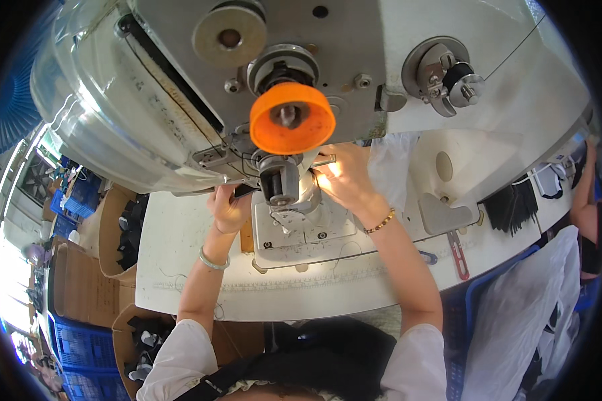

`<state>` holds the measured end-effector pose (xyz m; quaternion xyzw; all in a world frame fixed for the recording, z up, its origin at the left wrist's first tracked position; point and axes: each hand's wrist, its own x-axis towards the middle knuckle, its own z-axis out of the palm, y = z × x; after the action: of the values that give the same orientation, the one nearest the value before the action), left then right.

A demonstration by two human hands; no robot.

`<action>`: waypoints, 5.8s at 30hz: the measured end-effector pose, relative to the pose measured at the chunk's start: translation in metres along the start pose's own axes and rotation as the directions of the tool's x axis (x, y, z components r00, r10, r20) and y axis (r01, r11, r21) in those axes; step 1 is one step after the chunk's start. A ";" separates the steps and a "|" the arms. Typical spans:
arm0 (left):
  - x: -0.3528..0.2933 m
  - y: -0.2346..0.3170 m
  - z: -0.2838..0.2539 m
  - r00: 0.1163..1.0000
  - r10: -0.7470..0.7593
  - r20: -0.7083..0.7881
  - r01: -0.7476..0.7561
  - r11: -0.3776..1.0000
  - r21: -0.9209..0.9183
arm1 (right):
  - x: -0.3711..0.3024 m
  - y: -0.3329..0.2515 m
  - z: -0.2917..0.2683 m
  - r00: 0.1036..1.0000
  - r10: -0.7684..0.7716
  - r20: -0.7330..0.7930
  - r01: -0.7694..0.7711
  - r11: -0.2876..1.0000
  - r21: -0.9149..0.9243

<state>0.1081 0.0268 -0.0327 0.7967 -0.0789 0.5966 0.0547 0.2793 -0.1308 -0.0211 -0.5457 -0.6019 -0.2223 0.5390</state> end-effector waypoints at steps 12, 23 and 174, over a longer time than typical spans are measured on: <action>0.017 0.011 -0.018 0.981 -0.002 0.196 0.020 0.995 -0.094 | -0.003 -0.016 -0.015 0.985 0.153 0.078 -0.158 0.985 0.063; 0.018 0.022 -0.012 0.992 0.024 0.121 -0.005 0.988 -0.155 | 0.000 -0.038 -0.028 0.986 -0.104 0.129 0.142 0.931 -0.337; 0.018 0.031 -0.014 0.992 0.022 0.124 -0.003 0.988 -0.154 | -0.009 -0.049 -0.027 0.994 0.045 0.103 -0.058 0.990 0.129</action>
<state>0.0942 -0.0019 -0.0115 0.8256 -0.1328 0.5379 0.1069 0.2442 -0.1727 -0.0051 -0.5345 -0.6273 -0.1403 0.5487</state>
